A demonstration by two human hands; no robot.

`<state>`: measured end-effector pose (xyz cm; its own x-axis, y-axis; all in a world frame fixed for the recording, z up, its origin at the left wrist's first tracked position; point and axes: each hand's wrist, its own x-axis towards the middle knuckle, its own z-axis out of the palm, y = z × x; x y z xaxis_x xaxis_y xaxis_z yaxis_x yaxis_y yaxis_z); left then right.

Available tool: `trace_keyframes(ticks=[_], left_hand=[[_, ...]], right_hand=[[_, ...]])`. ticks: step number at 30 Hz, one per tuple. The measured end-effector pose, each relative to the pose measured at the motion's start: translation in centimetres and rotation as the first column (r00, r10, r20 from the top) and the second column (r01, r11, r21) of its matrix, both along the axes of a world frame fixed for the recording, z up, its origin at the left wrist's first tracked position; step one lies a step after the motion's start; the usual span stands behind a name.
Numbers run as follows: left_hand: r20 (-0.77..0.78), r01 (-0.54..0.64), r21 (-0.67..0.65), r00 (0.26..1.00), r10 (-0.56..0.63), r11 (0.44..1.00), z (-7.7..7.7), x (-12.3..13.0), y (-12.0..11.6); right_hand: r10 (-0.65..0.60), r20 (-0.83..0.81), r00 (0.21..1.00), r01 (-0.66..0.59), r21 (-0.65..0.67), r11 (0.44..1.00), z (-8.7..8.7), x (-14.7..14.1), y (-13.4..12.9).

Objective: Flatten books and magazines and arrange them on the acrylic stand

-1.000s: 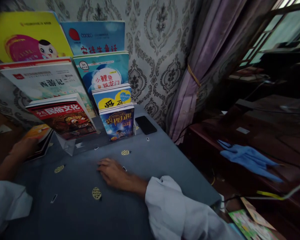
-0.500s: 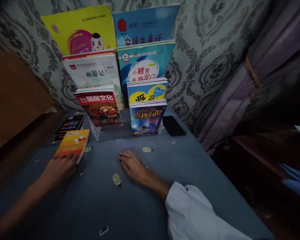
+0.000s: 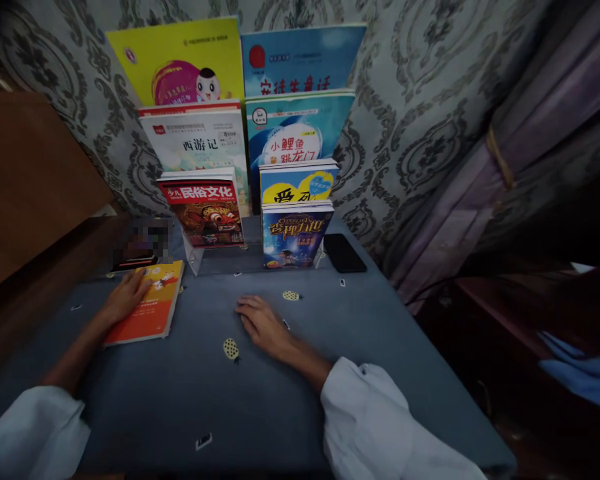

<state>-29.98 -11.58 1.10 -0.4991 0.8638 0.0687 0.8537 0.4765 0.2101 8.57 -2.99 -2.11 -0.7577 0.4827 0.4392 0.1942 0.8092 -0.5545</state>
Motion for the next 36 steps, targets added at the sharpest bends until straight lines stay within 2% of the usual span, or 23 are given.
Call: trace_keyframes(ticks=[5,13,17,22,26,30,33,36], left_hand=[[0.026,0.051,-0.001,0.998,-0.051,0.999,-0.4,1.2,-1.7],[0.063,0.118,0.112,0.99,-0.125,0.987,-1.7,6.1,-5.9],[0.119,0.192,0.173,0.969,-0.214,0.966,-2.3,8.5,-6.7],[0.204,0.252,0.272,0.928,-0.311,0.929,-3.4,12.2,-5.3],[0.239,0.249,0.376,0.904,-0.353,0.892,-4.7,15.5,-3.2],[0.247,0.318,0.419,0.861,-0.444,0.85,-5.7,18.1,-1.2],[0.229,0.394,0.416,0.827,-0.514,0.819,-5.7,19.3,-0.2],[0.197,0.457,0.372,0.812,-0.55,0.808,-5.0,19.5,0.3]], right_hand=[[0.008,0.006,1.0,-0.008,-0.008,1.0,0.0,0.0,0.1],[0.014,0.006,1.0,-0.014,-0.017,1.0,-0.7,0.0,0.0],[0.011,0.002,1.0,-0.011,-0.031,0.999,-0.2,0.0,-0.4],[-0.05,-0.037,0.998,0.047,-0.092,0.995,0.1,0.1,-0.9],[-0.126,-0.037,0.991,0.121,-0.107,0.987,-0.5,0.6,-0.5],[-0.233,-0.017,0.972,0.23,-0.098,0.968,-1.3,2.0,0.6],[-0.277,0.001,0.961,0.276,-0.095,0.957,-1.6,3.3,1.4],[-0.305,0.039,0.952,0.307,-0.063,0.95,-1.1,4.1,1.6]])
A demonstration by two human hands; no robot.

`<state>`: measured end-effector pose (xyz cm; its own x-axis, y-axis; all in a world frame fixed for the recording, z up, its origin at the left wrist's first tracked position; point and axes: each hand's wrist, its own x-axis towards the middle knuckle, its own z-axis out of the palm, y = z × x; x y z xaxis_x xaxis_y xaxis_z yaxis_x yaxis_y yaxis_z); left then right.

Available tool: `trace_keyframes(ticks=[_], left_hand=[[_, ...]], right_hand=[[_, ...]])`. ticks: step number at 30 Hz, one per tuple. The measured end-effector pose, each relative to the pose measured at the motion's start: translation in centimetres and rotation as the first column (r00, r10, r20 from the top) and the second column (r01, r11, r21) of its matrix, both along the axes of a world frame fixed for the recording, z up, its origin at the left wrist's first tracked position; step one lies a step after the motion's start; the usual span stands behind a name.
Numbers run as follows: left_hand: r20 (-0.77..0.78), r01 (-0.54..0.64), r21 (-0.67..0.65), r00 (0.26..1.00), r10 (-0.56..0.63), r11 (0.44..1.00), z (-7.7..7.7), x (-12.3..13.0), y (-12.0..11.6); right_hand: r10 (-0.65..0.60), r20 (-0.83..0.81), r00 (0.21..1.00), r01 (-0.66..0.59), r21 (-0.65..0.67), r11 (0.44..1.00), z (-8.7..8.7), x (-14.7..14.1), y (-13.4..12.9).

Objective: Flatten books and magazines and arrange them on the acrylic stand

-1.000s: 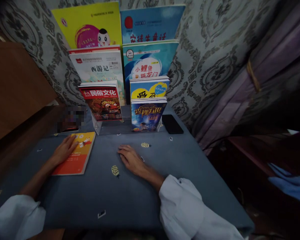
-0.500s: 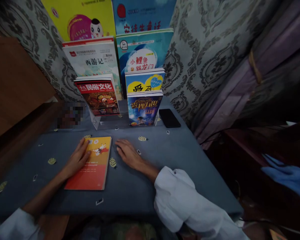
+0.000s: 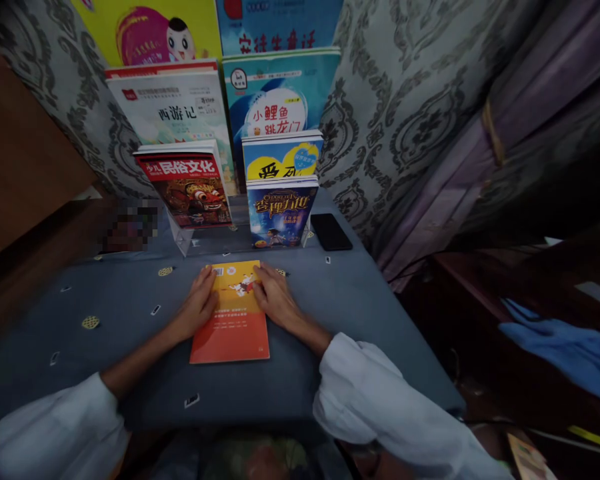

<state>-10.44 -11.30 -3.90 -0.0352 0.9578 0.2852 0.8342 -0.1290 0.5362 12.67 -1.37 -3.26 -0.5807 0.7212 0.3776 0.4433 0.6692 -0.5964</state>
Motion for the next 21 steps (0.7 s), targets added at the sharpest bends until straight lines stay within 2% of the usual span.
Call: trace_keyframes(ticks=[4,6,7,10,14,21], left_hand=[[-0.064,0.002,0.009,0.998,-0.002,1.0,1.1,-0.1,0.1],[-0.076,-0.002,0.035,0.997,0.005,0.999,1.3,0.0,-0.1],[-0.073,-0.005,0.053,0.997,0.009,0.999,1.3,0.1,-0.2],[-0.037,-0.022,0.108,0.999,0.026,0.994,0.8,0.2,-0.4],[-0.024,-0.008,0.152,1.0,0.012,0.988,0.5,0.3,-0.4],[-0.125,-0.017,0.171,0.991,0.039,0.985,0.8,0.5,-0.3]], right_hand=[[-0.018,0.087,0.996,0.007,0.125,0.992,1.8,-1.0,-0.9],[0.071,0.129,0.989,-0.091,0.156,0.983,2.8,-2.4,-1.5],[0.155,0.156,0.975,-0.179,0.152,0.972,3.3,-3.2,-1.8],[0.351,0.249,0.903,-0.384,0.098,0.918,4.2,-5.7,-2.1],[0.366,0.314,0.876,-0.405,0.066,0.912,4.4,-7.0,-1.8],[0.257,0.279,0.925,-0.289,0.079,0.954,3.9,-5.7,-1.3]])
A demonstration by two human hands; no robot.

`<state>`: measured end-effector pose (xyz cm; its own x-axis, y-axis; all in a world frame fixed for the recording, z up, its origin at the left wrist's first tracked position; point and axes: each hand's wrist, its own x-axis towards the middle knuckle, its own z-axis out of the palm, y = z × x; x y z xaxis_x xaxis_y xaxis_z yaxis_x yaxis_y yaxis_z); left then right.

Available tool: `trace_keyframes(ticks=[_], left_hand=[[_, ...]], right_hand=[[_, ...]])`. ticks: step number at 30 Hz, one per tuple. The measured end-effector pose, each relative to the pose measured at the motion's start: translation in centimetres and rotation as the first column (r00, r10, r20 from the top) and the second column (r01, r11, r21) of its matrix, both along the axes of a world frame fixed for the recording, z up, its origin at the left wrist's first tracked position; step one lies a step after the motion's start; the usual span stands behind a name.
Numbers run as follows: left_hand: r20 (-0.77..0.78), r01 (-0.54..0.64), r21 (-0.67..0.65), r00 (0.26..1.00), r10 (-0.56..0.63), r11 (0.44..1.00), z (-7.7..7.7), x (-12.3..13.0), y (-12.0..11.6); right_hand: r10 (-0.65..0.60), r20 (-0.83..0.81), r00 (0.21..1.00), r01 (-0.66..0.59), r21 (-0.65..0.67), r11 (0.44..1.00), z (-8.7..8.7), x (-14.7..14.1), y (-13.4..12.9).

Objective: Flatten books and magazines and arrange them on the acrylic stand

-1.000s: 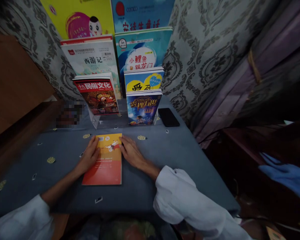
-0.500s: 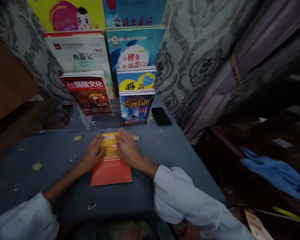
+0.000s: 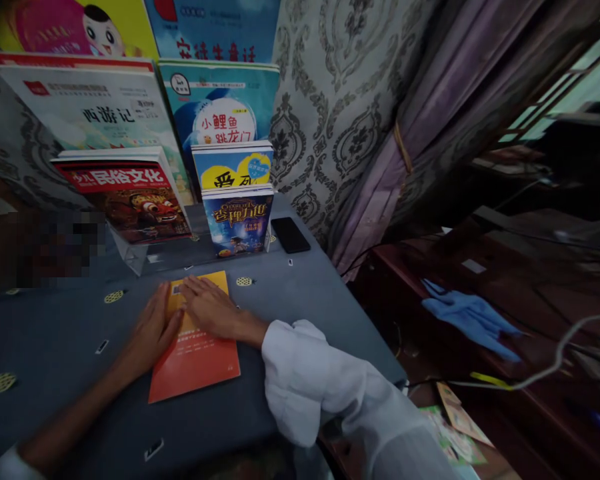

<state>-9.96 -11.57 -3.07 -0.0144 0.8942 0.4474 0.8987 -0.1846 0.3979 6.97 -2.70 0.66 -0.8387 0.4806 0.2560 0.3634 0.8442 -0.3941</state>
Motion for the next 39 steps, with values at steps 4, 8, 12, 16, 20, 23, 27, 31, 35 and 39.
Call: trace_keyframes(ticks=[4,8,12,16,20,23,27,31,35,39], left_hand=[[-0.026,-0.004,-0.028,1.0,0.003,1.0,0.1,0.0,-0.1],[-0.036,0.002,-0.011,0.999,-0.003,1.0,0.1,0.2,-0.1],[-0.062,0.002,-0.053,0.998,-0.006,0.999,0.2,0.1,-0.1],[-0.117,0.0,-0.108,0.993,-0.013,0.994,0.4,-0.2,0.0],[-0.201,0.022,-0.189,0.978,-0.06,0.982,1.3,-0.4,0.6],[-0.246,0.063,-0.266,0.96,-0.131,0.962,2.2,-0.4,1.7],[-0.25,0.157,-0.347,0.935,-0.253,0.925,3.3,0.0,3.5],[-0.224,0.295,-0.381,0.89,-0.397,0.876,3.9,0.6,5.2],[-0.192,0.377,-0.397,0.857,-0.478,0.837,4.3,1.1,6.0],[-0.203,0.429,-0.423,0.814,-0.545,0.798,4.6,1.4,6.0]], right_hand=[[-0.071,0.004,0.997,0.071,-0.022,0.997,-0.5,1.3,0.6],[-0.152,-0.006,0.988,0.152,-0.038,0.988,-0.9,3.5,1.1],[-0.182,-0.064,0.981,0.176,-0.093,0.98,-1.7,5.5,2.0],[-0.168,-0.133,0.977,0.147,-0.16,0.976,-2.4,6.1,2.8],[-0.162,-0.191,0.968,0.126,-0.189,0.974,-2.8,6.2,3.2],[-0.165,-0.232,0.958,0.115,-0.214,0.97,-3.0,6.3,3.5],[-0.166,-0.252,0.953,0.096,-0.269,0.958,-3.1,6.6,4.0],[-0.169,-0.279,0.945,0.07,-0.334,0.94,-2.8,6.8,4.3],[-0.169,-0.289,0.942,0.05,-0.376,0.925,-2.6,6.8,4.5],[-0.166,-0.293,0.942,0.046,-0.378,0.925,-2.5,6.8,4.6]])
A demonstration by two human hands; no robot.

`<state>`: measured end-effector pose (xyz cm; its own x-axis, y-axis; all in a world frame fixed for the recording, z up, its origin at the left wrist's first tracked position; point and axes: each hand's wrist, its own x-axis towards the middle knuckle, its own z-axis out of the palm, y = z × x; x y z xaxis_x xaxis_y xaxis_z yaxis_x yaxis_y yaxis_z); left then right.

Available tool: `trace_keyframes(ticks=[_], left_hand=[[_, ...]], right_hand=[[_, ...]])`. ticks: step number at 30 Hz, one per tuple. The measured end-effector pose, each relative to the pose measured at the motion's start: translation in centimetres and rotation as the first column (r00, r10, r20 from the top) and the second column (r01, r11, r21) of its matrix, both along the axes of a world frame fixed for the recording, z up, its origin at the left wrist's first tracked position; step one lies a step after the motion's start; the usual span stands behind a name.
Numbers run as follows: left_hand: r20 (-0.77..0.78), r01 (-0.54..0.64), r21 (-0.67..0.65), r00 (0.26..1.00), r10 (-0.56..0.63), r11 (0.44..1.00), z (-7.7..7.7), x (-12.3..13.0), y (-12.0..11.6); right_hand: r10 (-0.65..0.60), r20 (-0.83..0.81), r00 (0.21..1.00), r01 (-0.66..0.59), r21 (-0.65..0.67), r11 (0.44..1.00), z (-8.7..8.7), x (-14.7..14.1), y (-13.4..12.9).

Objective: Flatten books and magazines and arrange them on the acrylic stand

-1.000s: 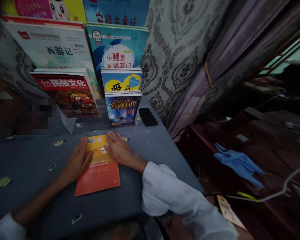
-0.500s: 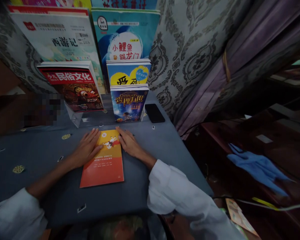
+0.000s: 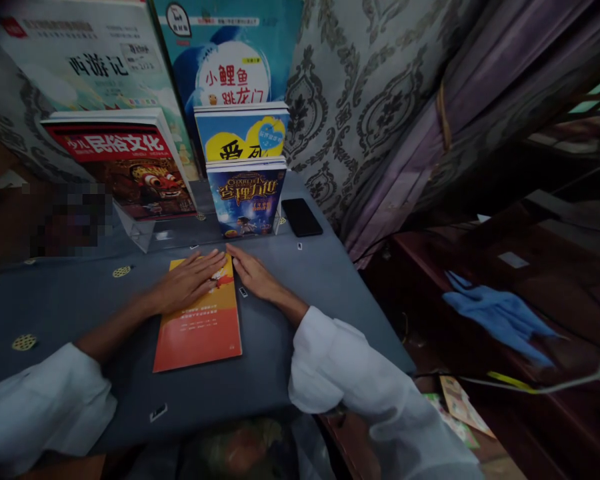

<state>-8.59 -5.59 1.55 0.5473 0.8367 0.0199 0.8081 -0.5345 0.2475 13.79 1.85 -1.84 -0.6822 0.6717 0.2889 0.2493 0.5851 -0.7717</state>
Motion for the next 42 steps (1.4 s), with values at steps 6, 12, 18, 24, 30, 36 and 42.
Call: trace_keyframes(ticks=[6,12,18,24,30,36,42], left_hand=[[-0.021,0.126,-0.01,0.992,-0.126,0.992,0.4,0.8,-0.9],[-0.01,0.193,0.036,0.981,-0.192,0.981,0.3,1.7,-2.9],[0.044,0.246,0.045,0.968,-0.248,0.968,0.8,2.7,-5.6],[0.081,0.331,0.014,0.94,-0.331,0.944,1.3,3.6,-8.6],[0.061,0.343,0.016,0.937,-0.344,0.939,1.8,4.3,-10.3],[0.003,0.353,0.026,0.936,-0.353,0.935,1.2,4.4,-10.4],[-0.012,0.313,0.009,0.95,-0.313,0.95,0.7,4.2,-11.4]], right_hand=[[0.002,-0.018,1.0,-0.002,0.005,1.0,0.0,0.1,-0.1],[-0.017,-0.007,1.0,0.018,0.036,0.999,-0.1,-0.1,-0.3],[-0.028,0.002,1.0,0.028,0.055,0.998,-0.3,-0.2,-0.4],[-0.032,0.007,0.999,0.032,0.066,0.997,-0.2,-0.2,-0.6],[-0.034,0.012,0.999,0.033,0.098,0.995,0.0,-0.3,-0.9],[-0.04,0.073,0.997,0.028,0.158,0.987,0.1,-0.2,-1.2],[-0.051,0.105,0.993,0.027,0.213,0.977,-0.1,-0.3,-1.3]])
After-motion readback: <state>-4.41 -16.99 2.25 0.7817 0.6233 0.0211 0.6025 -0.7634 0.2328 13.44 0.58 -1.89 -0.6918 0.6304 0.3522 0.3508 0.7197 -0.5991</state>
